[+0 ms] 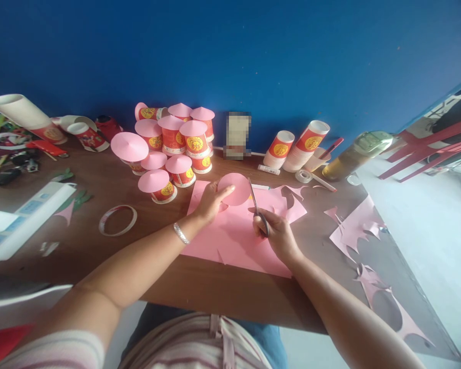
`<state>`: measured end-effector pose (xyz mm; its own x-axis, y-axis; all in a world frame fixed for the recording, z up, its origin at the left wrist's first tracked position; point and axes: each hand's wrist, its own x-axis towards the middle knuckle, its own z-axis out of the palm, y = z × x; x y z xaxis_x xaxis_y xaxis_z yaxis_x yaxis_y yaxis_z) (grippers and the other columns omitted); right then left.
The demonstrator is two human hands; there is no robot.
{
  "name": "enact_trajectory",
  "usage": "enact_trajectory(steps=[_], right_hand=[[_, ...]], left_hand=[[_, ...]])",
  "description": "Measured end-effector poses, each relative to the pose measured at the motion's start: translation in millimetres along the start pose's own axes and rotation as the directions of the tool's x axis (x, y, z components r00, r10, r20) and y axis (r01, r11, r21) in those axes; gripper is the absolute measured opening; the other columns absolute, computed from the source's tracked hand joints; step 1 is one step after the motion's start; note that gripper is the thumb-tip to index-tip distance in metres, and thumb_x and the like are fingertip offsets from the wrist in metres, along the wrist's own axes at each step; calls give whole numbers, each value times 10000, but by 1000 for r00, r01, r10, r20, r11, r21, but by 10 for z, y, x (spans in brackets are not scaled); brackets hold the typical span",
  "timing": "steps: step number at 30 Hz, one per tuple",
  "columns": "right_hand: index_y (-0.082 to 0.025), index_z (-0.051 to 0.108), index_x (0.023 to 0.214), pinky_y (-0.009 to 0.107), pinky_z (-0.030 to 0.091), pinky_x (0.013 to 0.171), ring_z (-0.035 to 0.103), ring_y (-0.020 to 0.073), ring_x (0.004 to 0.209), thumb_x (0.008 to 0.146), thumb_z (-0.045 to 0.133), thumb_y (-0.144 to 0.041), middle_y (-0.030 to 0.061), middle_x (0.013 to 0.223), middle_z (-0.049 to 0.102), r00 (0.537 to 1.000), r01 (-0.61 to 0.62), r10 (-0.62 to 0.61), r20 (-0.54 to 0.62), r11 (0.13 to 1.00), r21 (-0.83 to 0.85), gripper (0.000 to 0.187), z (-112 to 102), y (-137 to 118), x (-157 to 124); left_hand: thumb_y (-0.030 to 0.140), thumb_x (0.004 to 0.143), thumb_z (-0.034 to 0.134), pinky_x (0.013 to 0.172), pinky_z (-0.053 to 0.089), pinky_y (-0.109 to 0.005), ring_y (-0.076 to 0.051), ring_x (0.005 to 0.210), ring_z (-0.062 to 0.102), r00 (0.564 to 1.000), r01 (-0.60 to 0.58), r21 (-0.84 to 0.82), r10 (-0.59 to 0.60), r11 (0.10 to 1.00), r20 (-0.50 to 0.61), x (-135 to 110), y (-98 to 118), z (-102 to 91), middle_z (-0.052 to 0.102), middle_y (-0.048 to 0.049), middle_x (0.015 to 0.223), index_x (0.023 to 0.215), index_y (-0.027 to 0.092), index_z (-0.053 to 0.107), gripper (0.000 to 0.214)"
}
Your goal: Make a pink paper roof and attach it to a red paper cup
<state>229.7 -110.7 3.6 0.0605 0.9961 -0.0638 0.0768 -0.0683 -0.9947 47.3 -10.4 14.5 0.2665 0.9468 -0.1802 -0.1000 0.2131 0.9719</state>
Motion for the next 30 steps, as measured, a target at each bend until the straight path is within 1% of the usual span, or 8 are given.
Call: enact_trajectory(steps=[7, 10, 12, 14, 18, 21, 25, 30], right_hand=[[-183, 733, 1072, 277, 408, 528, 460, 121, 521, 876, 669, -462, -64, 541, 496, 1000, 2, -2, -7, 1000, 5, 346, 4, -12, -12], [-196, 704, 1090, 290, 451, 568, 495, 130, 549, 917, 645, -520, -44, 602, 544, 993, 90, -83, -88, 993, 73, 372, -7, 5, -1], [-216, 660, 1138, 311, 505, 646, 566, 150, 637, 959, 584, -582, -9, 720, 611, 969, 190, -158, -191, 968, 162, 414, -22, 26, 29], [-242, 608, 1194, 339, 549, 759, 639, 174, 787, 982, 528, -624, 22, 862, 656, 945, 250, -177, -274, 934, 256, 443, -35, 48, 68], [-266, 556, 1231, 378, 575, 878, 678, 205, 987, 965, 553, -634, 41, 998, 671, 945, 227, -128, -301, 918, 324, 454, -32, 71, 108], [-247, 576, 1199, 344, 572, 794, 670, 187, 871, 934, 639, -589, 29, 928, 682, 966, 166, -98, -238, 944, 284, 438, -14, 69, 83], [-211, 636, 1095, 274, 467, 615, 559, 135, 627, 860, 768, -490, -20, 705, 647, 986, 62, -23, -165, 970, 236, 388, -14, 68, 40], [-199, 677, 1048, 271, 403, 583, 486, 121, 586, 902, 704, -529, -38, 644, 577, 990, 51, -18, -138, 969, 244, 361, -29, 79, 34]], left_hand=[[542, 796, 723, 632, 517, -280, -248, 912, 637, 1000, -19, 54, 19, 998, 2, -17, 19, -1, 674, -65, 964, 999, 234, 682, 370], [523, 798, 729, 654, 527, -295, -246, 898, 647, 997, -72, 53, 71, 996, 8, 1, -7, -6, 686, -74, 957, 971, 213, 694, 357], [504, 797, 745, 695, 534, -303, -234, 879, 648, 991, -129, 7, 129, 992, 20, 25, -36, -6, 690, -75, 932, 946, 195, 701, 346], [491, 790, 761, 744, 537, -310, -226, 874, 654, 986, -165, -52, 167, 985, 29, 48, -63, -4, 700, -72, 927, 969, 183, 706, 361], [492, 782, 763, 766, 532, -310, -224, 879, 668, 983, -171, -71, 175, 983, 48, 64, -79, -2, 723, -67, 952, 1031, 166, 703, 415], [496, 779, 761, 731, 519, -290, -214, 846, 667, 987, -149, -56, 152, 987, 55, 49, -67, -5, 729, -58, 921, 993, 169, 697, 396], [501, 775, 759, 692, 511, -274, -219, 854, 677, 994, -86, -50, 90, 995, 69, 25, -62, -1, 734, -53, 931, 998, 193, 691, 386], [492, 778, 778, 721, 525, -271, -213, 904, 678, 994, -24, -109, 35, 994, 103, 26, -91, 11, 730, -57, 991, 1044, 204, 691, 402]])
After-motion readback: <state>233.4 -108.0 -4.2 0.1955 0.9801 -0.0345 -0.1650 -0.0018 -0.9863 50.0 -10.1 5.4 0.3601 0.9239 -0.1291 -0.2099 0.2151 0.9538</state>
